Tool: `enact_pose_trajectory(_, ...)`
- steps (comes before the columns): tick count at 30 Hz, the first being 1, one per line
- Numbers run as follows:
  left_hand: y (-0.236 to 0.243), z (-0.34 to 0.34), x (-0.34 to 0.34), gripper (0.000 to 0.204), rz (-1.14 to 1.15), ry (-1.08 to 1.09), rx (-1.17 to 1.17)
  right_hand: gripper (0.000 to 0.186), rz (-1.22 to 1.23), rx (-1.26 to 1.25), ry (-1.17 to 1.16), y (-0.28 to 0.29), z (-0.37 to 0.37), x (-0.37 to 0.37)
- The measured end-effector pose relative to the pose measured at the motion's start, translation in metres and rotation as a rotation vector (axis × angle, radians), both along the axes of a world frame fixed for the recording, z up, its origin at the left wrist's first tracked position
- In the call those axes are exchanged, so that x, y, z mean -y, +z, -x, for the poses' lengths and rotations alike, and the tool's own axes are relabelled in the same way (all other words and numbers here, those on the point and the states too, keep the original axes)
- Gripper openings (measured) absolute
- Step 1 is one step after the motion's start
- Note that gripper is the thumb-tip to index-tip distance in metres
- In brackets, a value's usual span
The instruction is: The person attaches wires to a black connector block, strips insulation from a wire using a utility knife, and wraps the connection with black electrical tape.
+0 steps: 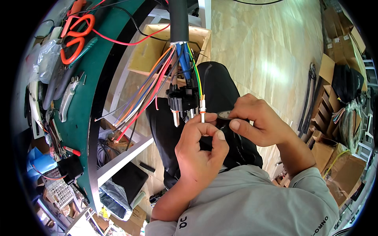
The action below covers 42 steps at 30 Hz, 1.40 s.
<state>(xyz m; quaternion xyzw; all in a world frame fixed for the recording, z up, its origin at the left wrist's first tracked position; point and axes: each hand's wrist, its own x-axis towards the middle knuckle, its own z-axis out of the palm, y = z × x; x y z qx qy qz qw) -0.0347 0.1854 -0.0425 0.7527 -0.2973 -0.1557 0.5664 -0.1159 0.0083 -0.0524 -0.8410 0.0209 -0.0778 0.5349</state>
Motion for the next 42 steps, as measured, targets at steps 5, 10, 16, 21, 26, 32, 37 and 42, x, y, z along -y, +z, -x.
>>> enact_pose_trajectory(5, 0.008, -0.007, 0.0, 0.013, -0.054, -0.013, -0.029, 0.02, 0.002, -0.01, -0.023, 0.001, -0.015, -0.002)
enact_pose_trajectory(10, 0.009, -0.009, 0.001, 0.023, 0.022, 0.072, -0.261, 0.026, -0.195, -0.124, -0.06, -0.004, -0.013, -0.002)
enact_pose_trajectory(16, 0.017, -0.021, 0.0, 0.034, -0.168, -0.04, -0.47, 0.031, -0.388, -0.257, -0.123, 0.013, -0.017, 0.005)
enact_pose_trajectory(21, 0.016, -0.022, 0.009, 0.031, -0.14, -0.022, -0.565, 0.034, -0.247, -0.22, -0.1, 0.02, -0.027, 0.015)
enact_pose_trajectory(26, 0.007, -0.016, 0.013, 0.027, -0.1, 0.04, -0.532, 0.037, -0.08, -0.268, -0.047, 0.015, -0.039, 0.021)
enact_pose_trajectory(32, 0.0, -0.013, 0.022, 0.03, -0.031, 0.163, -0.507, 0.033, 0.264, -0.176, 0.021, 0.022, -0.052, 0.02)
enact_pose_trajectory(37, -0.004, -0.014, 0.029, 0.028, -0.076, 0.239, -0.46, 0.032, 0.328, -0.143, 0.022, 0.019, -0.056, 0.019)
enact_pose_trajectory(42, -0.001, -0.012, 0.03, 0.024, -0.104, 0.305, -0.438, 0.03, 0.153, -0.146, 0.009, 0.016, -0.053, 0.019)
